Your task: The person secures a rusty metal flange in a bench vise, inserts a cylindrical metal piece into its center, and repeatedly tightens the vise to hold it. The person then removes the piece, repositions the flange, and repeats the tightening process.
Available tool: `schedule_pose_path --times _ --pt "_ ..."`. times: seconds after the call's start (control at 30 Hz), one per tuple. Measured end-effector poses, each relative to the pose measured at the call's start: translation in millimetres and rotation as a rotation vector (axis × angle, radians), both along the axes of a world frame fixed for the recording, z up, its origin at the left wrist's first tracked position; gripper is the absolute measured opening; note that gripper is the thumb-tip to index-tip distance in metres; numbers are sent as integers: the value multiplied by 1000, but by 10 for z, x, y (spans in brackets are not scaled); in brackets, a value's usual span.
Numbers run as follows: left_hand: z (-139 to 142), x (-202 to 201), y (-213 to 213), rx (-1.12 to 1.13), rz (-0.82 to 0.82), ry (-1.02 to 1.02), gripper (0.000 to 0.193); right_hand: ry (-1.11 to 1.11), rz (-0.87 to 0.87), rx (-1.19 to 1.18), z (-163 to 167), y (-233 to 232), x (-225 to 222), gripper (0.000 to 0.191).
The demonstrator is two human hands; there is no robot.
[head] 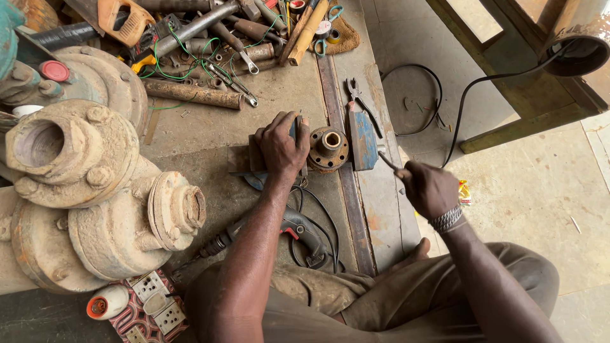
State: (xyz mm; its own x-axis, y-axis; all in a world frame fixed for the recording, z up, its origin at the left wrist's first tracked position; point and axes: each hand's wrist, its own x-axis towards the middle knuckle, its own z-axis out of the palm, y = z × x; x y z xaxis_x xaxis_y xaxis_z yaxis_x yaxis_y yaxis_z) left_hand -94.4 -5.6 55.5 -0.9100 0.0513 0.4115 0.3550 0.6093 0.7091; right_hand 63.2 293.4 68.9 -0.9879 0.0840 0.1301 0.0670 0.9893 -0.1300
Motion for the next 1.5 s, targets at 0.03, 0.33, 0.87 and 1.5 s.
schedule_pose_path --times 0.03,0.33,0.87,1.5 --pt "-4 3 -14 3 -13 0 45 -2 -5 -35 48 56 -257 55" --pt "8 14 -34 39 -38 22 51 -214 -193 -339 -183 54 -2425 73" --pt "117 8 23 6 87 -86 37 -420 -412 -485 -441 -152 -1687 83" --pt "88 -68 49 1 129 -142 29 -377 -411 -1157 -71 -582 -554 46"
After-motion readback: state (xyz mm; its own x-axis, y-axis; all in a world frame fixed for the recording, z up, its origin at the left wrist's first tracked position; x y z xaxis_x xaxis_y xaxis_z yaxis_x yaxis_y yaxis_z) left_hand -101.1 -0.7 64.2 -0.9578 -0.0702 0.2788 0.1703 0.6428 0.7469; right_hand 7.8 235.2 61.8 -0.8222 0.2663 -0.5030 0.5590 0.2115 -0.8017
